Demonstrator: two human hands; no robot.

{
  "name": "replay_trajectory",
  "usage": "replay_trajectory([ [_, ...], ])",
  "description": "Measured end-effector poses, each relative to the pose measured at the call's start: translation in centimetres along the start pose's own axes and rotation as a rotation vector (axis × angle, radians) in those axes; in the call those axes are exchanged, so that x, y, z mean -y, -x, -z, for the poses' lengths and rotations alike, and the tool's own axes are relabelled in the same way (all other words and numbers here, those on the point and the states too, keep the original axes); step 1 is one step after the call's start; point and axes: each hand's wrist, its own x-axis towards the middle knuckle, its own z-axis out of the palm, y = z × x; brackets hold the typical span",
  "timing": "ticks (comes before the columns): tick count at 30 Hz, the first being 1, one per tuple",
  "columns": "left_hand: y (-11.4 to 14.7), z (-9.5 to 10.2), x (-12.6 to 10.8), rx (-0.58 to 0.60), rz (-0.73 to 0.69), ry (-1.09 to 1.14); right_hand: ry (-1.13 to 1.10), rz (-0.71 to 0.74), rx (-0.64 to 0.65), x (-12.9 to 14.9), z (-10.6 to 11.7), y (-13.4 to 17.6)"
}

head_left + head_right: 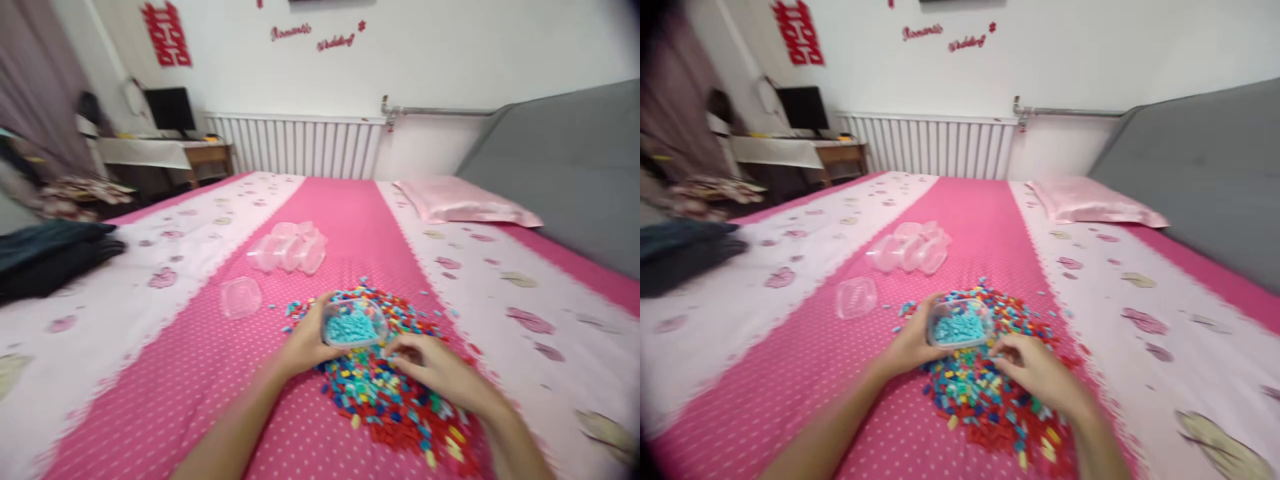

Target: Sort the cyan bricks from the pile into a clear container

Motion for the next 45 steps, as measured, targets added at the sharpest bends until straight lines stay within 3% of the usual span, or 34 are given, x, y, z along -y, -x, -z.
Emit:
replay_trajectory([
  [6, 0.7, 0.3, -0.2, 0.032, 0.020, 0.002, -0.087, 0.016, -0.054, -2.8, -0.7, -0.8],
  [12, 0.8, 0.3, -0.1, 0.050, 0.028, -0.015, -0.164, -0.012, -0.175, -3.3, -0.1, -1.4],
  [17, 0.5, 0.5, -0.7, 0.054, 0.001, -0.045, -0.202, 0.025, -0.390, -1.2, 0.5, -1.4],
  [21, 0.3, 0.8, -1.0, 0.114, -0.010, -0.063, -0.106, 0.186, -0.506, 2.2, -0.3, -1.3],
  [26, 0.4, 0.9, -1.5, 0.170, -0.008, -0.138, 0.001, 0.300, -0.412, 4.6, -2.4, -1.6],
  [36, 0.5, 0.5, -1.6, 0.159, -0.120, -0.261, 0.204, 0.344, -0.311, 4.7, -3.9, -1.9],
  [40, 0.4, 0.3, -1.9, 0.168, -0.117, -0.269, 0.255, 0.316, -0.300, 5.1, -4.6, -2.0],
  [45, 0.3, 0.1, -1.9, 0.187, -0.138, -0.273, 0.359, 0.240, -0.198, 5.8, -4.7, -2.6],
])
